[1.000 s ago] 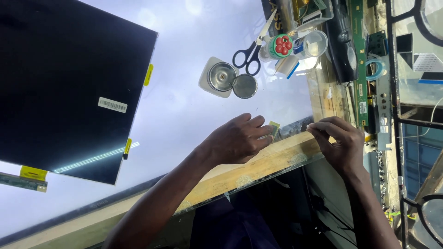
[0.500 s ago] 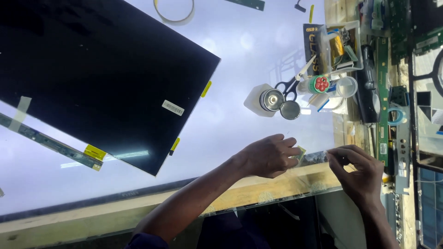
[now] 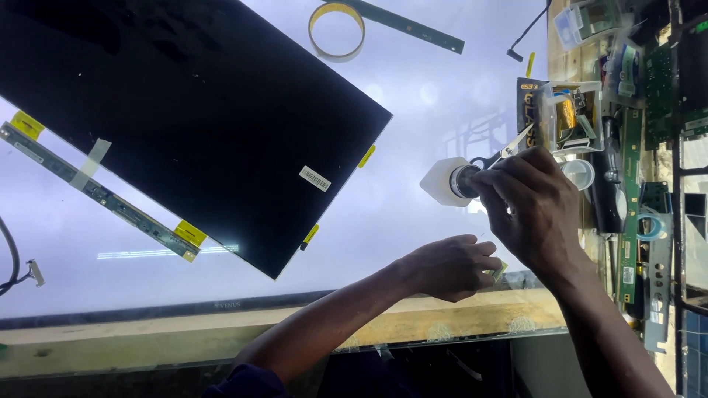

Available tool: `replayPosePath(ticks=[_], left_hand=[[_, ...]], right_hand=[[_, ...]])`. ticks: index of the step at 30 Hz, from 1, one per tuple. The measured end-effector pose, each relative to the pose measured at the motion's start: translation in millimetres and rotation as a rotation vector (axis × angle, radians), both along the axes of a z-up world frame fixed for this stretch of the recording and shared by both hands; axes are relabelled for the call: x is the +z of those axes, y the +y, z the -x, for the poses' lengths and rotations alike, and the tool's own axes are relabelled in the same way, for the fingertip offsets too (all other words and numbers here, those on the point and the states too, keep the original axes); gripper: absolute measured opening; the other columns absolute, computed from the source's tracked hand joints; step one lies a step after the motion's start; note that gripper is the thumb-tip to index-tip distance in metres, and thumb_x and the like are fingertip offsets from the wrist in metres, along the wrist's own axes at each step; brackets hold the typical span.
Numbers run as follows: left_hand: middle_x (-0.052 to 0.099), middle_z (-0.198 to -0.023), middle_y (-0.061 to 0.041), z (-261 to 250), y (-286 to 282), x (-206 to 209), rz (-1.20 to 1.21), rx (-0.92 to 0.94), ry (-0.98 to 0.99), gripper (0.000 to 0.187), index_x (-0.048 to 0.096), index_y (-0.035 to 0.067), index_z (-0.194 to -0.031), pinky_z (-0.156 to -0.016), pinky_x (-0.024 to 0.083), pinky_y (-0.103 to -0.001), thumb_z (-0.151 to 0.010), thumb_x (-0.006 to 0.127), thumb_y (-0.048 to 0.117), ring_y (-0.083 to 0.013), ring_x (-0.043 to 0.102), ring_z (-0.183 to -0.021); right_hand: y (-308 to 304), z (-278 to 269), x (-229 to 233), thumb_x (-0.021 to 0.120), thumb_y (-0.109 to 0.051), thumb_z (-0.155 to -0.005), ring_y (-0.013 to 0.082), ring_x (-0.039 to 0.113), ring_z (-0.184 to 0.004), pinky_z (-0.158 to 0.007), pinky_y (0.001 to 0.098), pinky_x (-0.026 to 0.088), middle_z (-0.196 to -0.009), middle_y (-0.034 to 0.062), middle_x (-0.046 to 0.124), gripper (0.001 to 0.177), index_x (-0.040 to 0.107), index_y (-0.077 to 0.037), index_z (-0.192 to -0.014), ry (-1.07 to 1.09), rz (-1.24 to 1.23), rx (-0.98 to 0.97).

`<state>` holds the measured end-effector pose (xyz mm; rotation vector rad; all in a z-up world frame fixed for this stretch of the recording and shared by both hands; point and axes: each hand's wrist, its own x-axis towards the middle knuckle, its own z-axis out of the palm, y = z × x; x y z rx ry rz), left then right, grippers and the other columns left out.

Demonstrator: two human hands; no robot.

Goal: Applying adhesive tape to a screen component and assembling a television unit in a workshop.

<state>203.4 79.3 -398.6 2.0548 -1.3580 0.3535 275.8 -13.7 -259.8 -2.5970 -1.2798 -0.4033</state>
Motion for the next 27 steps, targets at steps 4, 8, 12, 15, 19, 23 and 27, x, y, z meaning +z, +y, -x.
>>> replayPosePath(ticks=[4,8,12,15,19,23,27], left_hand=[[0.055,-0.077,0.001,-1,-1,-1,-0.005,-0.016,-0.002,0.020,0.064,0.013,-0.066,-0.055,0.039,-0.031,-0.085,0.066,0.014,-0.0189,0.047,-0.074],[0.061,-0.084,-0.001,0,-4,-4,-0.017,-0.017,0.010,0.018,0.066,0.012,-0.066,-0.057,0.041,-0.031,-0.084,0.068,0.016,-0.0191,0.049,-0.076],[0.060,-0.084,-0.001,-1,-3,-5,-0.013,-0.021,0.014,0.017,0.065,0.012,-0.067,-0.057,0.041,-0.032,-0.084,0.067,0.015,-0.0196,0.049,-0.076],[0.054,-0.077,0.000,-1,-2,-4,0.005,-0.025,0.013,0.019,0.060,0.012,-0.065,-0.057,0.039,-0.032,-0.083,0.066,0.011,-0.0195,0.048,-0.073],[0.062,-0.088,-0.001,-1,-4,-7,0.000,-0.017,0.004,0.010,0.065,0.011,-0.076,-0.060,0.043,-0.033,-0.084,0.069,0.015,-0.0209,0.052,-0.080],[0.062,-0.109,0.003,-1,-14,-21,-0.119,0.006,-0.033,0.013,0.070,0.019,-0.097,-0.072,0.044,-0.032,-0.090,0.060,0.023,-0.0176,0.053,-0.097],[0.056,-0.091,-0.001,-11,-11,-4,-0.052,-0.001,-0.059,0.016,0.065,0.012,-0.077,-0.054,0.036,-0.032,-0.091,0.058,0.009,-0.0190,0.051,-0.078]], right_hand=[[1,-1,3,0.076,-0.001,-0.092,0.0260,0.056,-0.077,-0.054,0.0328,0.041,-0.081,0.0063,0.068,0.007,0.070,-0.005,-0.089,-0.030,0.019,0.024],[-1,-6,7,0.077,-0.005,-0.094,0.0249,0.057,-0.079,-0.051,0.0327,0.038,-0.082,0.0029,0.068,0.011,0.070,-0.008,-0.086,-0.039,0.055,0.022],[-2,-6,7,0.077,-0.006,-0.093,0.0241,0.058,-0.078,-0.048,0.0326,0.038,-0.081,0.0035,0.069,0.008,0.072,-0.007,-0.087,-0.013,0.070,0.017],[-5,-6,2,0.076,-0.006,-0.094,0.0245,0.059,-0.079,-0.050,0.0326,0.040,-0.083,0.0049,0.069,0.005,0.072,-0.008,-0.090,-0.003,0.045,0.013],[-17,4,-1,0.077,0.000,-0.095,0.0252,0.060,-0.078,-0.060,0.0346,0.043,-0.084,0.0090,0.069,0.010,0.071,-0.003,-0.087,0.044,-0.124,-0.047],[-50,42,-3,0.063,-0.004,-0.102,0.0343,0.065,-0.085,-0.074,0.0381,0.049,-0.090,0.0241,0.066,0.020,0.059,0.010,-0.089,0.246,-0.472,-0.258],[-98,91,-69,0.063,-0.013,-0.100,0.0236,0.059,-0.079,-0.061,0.0273,0.043,-0.087,0.0171,0.062,0.020,0.059,0.004,-0.089,0.408,-0.616,-0.515]])
